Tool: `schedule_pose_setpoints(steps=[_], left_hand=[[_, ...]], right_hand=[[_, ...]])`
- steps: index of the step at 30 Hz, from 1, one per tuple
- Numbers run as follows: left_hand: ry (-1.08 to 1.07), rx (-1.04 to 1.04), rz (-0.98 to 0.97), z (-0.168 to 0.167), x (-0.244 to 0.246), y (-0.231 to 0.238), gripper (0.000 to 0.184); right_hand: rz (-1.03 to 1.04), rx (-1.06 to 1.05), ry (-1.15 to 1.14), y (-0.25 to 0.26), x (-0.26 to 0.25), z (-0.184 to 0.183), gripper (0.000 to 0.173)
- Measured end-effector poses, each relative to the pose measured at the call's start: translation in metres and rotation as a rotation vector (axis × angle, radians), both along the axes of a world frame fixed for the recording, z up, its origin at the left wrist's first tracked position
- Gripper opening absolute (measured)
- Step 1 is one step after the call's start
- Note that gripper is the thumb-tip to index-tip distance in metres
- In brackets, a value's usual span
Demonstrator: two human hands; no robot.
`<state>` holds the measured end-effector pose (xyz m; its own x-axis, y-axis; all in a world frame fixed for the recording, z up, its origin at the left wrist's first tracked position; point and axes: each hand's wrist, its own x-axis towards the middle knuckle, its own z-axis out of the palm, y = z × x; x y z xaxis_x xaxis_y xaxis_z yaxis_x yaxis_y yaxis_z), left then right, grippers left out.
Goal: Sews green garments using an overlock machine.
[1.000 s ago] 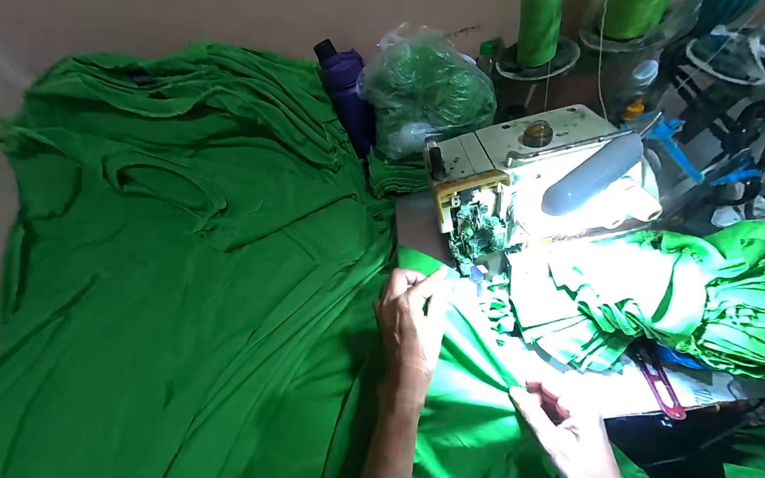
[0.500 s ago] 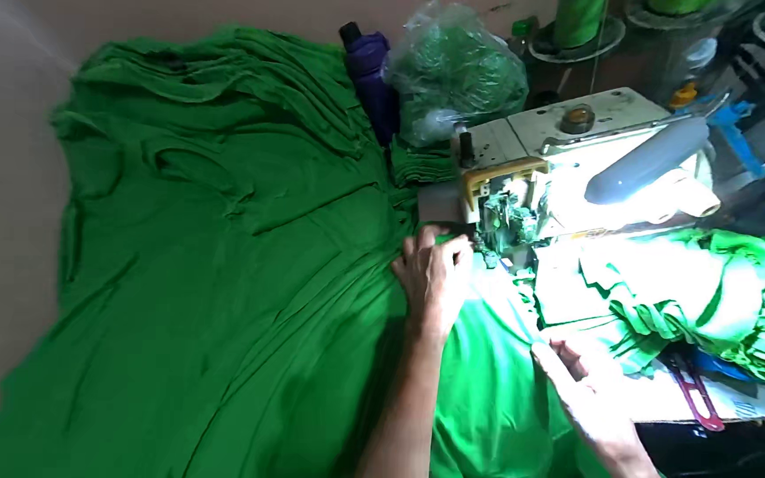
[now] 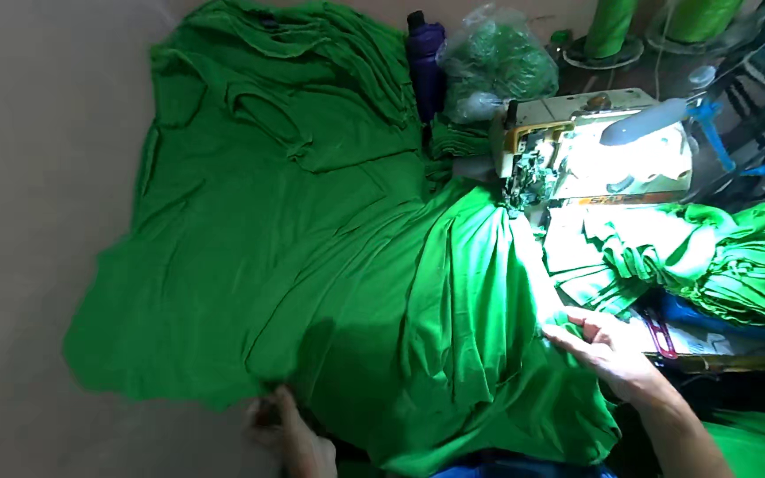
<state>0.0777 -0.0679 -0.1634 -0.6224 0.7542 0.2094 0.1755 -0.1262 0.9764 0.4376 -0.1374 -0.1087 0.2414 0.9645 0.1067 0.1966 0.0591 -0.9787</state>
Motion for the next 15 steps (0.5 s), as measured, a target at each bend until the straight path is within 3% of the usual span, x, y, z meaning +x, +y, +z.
schedule_pose_setpoints(steps=[2,4,6,9,10,12,13,15], left_hand=[[-0.199,-0.31,-0.15,-0.044,-0.021,-0.022,0.059],[-0.132,-0.515,-0.499,-0.05,-0.016,-0.055,0.059],[0.031,-0.6,-0.762,-0.021,-0.019,-0.079,0.055],[0.393,-0.647,-0.905,0.063,-0.065,-0.097,0.062],[0.462,-0.596,-0.906,0.093,-0.089,-0.097,0.061],[0.564,-0.339,-0.829,0.133,-0.151,-0.084,0.034],[0.524,-0.242,-0.751,0.149,-0.177,-0.068,0.022],[0.457,-0.183,-0.455,0.183,-0.204,-0.022,0.018]], right_hand=[[0.031,-0.04,0.157,-0.012,0.002,0.001,0.016],[0.062,-0.069,0.251,-0.021,0.002,0.0,0.022],[0.088,-0.067,0.35,-0.033,-0.001,0.0,0.027],[0.256,0.021,0.385,-0.054,0.004,0.0,0.027],[0.343,0.068,0.363,-0.058,0.007,-0.001,0.027],[0.475,0.13,0.346,-0.063,0.008,-0.007,0.026],[0.512,0.13,0.356,-0.064,0.003,-0.012,0.025],[0.503,0.023,0.389,-0.067,-0.017,-0.015,0.025]])
